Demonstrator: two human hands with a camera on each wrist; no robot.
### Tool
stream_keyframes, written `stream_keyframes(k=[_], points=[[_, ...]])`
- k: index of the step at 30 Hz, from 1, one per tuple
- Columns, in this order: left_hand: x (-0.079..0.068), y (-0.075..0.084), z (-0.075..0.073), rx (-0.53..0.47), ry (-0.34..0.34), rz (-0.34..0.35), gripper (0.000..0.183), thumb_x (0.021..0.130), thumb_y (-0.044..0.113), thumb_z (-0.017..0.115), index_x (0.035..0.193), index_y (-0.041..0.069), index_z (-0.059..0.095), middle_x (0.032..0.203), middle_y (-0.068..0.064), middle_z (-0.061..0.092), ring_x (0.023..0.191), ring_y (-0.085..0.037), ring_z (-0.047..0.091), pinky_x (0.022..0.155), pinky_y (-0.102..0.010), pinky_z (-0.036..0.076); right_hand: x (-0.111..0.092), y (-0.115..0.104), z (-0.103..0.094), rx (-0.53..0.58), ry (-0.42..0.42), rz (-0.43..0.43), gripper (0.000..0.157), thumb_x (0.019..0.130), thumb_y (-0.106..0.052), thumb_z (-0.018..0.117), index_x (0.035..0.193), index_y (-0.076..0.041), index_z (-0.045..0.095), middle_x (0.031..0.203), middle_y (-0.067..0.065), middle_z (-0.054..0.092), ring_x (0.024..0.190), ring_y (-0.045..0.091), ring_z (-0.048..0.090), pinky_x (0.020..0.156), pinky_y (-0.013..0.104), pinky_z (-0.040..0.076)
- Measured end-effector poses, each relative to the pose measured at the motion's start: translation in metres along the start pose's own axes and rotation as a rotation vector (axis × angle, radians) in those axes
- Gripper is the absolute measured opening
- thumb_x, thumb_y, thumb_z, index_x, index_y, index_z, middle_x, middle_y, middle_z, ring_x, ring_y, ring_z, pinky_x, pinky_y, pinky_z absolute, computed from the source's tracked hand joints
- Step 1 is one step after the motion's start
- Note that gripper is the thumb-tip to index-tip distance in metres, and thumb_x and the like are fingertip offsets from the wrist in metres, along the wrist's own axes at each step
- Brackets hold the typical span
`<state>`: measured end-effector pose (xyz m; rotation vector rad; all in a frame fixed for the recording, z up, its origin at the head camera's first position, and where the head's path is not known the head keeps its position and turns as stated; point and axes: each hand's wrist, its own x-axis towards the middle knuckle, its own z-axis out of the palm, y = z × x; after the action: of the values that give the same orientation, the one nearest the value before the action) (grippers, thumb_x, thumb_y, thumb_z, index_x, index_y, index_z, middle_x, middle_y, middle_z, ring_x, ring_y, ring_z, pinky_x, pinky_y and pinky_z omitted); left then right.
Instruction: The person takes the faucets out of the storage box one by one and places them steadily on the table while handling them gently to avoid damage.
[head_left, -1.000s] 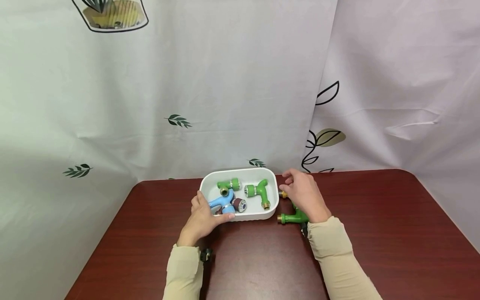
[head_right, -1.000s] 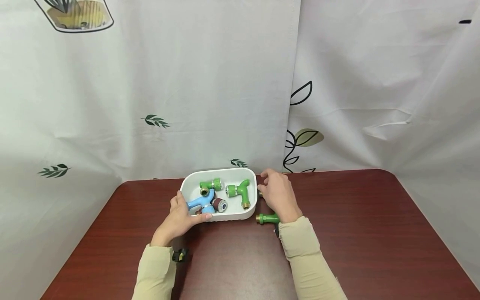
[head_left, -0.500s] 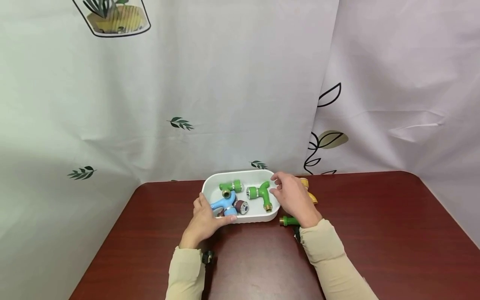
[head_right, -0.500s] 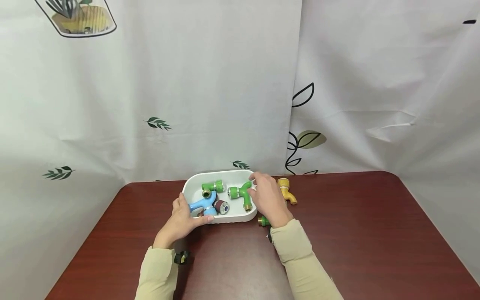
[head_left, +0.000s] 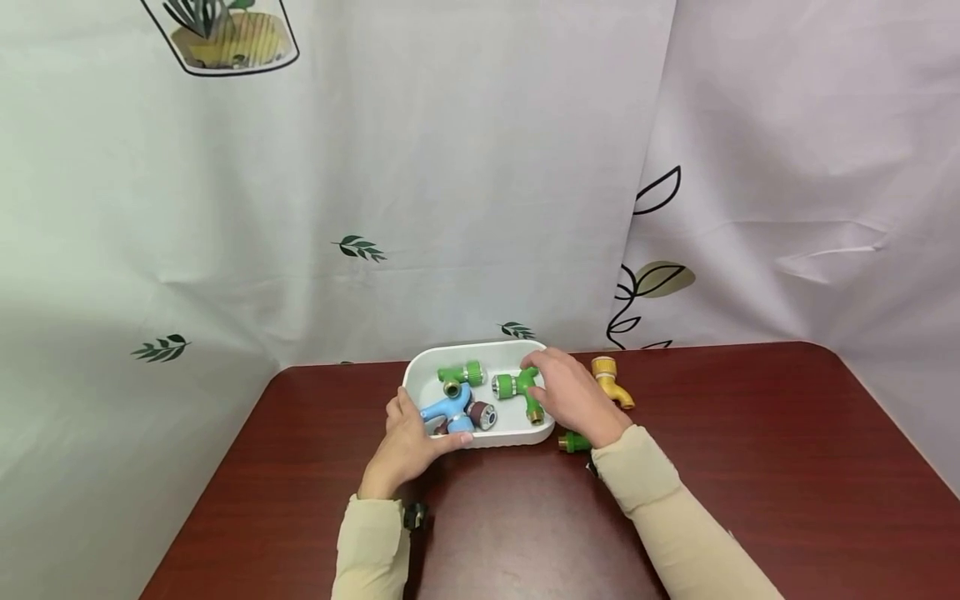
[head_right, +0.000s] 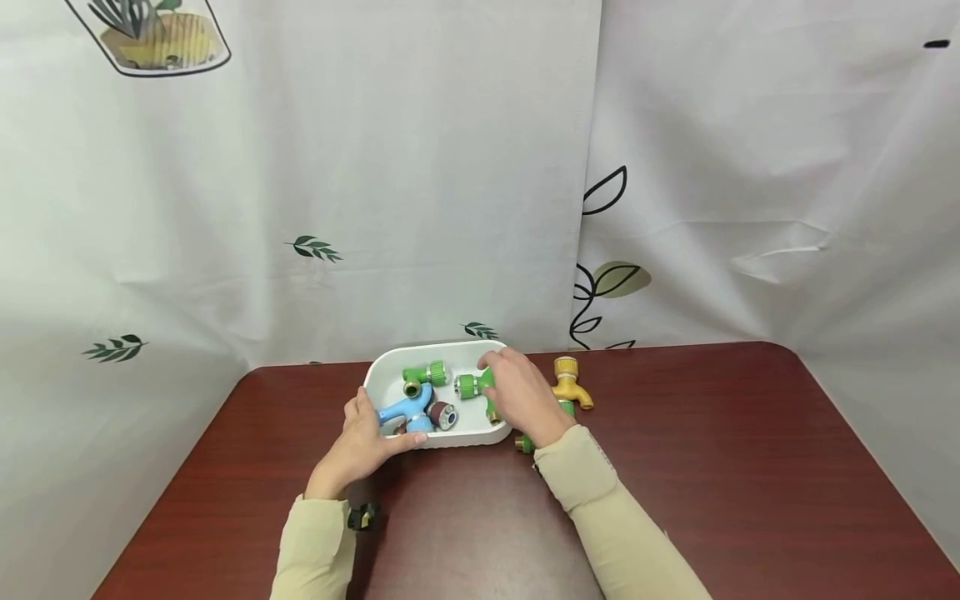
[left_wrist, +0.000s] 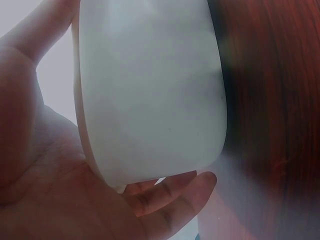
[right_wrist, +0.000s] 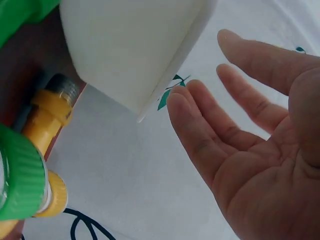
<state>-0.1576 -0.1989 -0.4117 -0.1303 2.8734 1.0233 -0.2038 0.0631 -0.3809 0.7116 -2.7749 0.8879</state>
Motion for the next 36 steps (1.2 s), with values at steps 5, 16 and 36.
stream_keyframes(k=[5,16,36], points=[[0.000,0.000,0.000,0.000,-0.001,-0.003,0.139,0.073,0.055,0.086,0.154,-0.012,-0.006,0.154,-0.032,0.011,0.134,-0.046,0.028,0.106,-0.057,0.039,0.006,0.004,0.002,-0.066,-0.040,-0.099,0.029,0.088,-0.005,0.076,0.116,-0.001,0.068,0.115,0.015,0.067,0.105,0.028,0.062,0.093,0.044,0.049],[-0.001,0.002,0.001,0.005,-0.004,-0.002,0.139,0.073,0.054,0.086,0.154,-0.012,-0.006,0.153,-0.033,0.012,0.134,-0.047,0.029,0.105,-0.056,0.039,0.024,-0.003,0.005,-0.202,-0.240,-0.164,0.031,0.089,0.000,0.071,0.120,-0.004,0.070,0.113,0.011,0.065,0.101,0.022,0.060,0.087,0.038,0.052],[0.001,0.000,0.000,0.015,-0.004,-0.001,0.139,0.074,0.055,0.086,0.154,-0.012,-0.006,0.153,-0.033,0.012,0.133,-0.048,0.031,0.105,-0.058,0.039,0.056,-0.016,0.014,-0.276,-0.505,-0.231,0.040,0.094,-0.002,0.068,0.132,-0.012,0.067,0.124,0.012,0.065,0.114,0.024,0.060,0.102,0.039,0.045]])
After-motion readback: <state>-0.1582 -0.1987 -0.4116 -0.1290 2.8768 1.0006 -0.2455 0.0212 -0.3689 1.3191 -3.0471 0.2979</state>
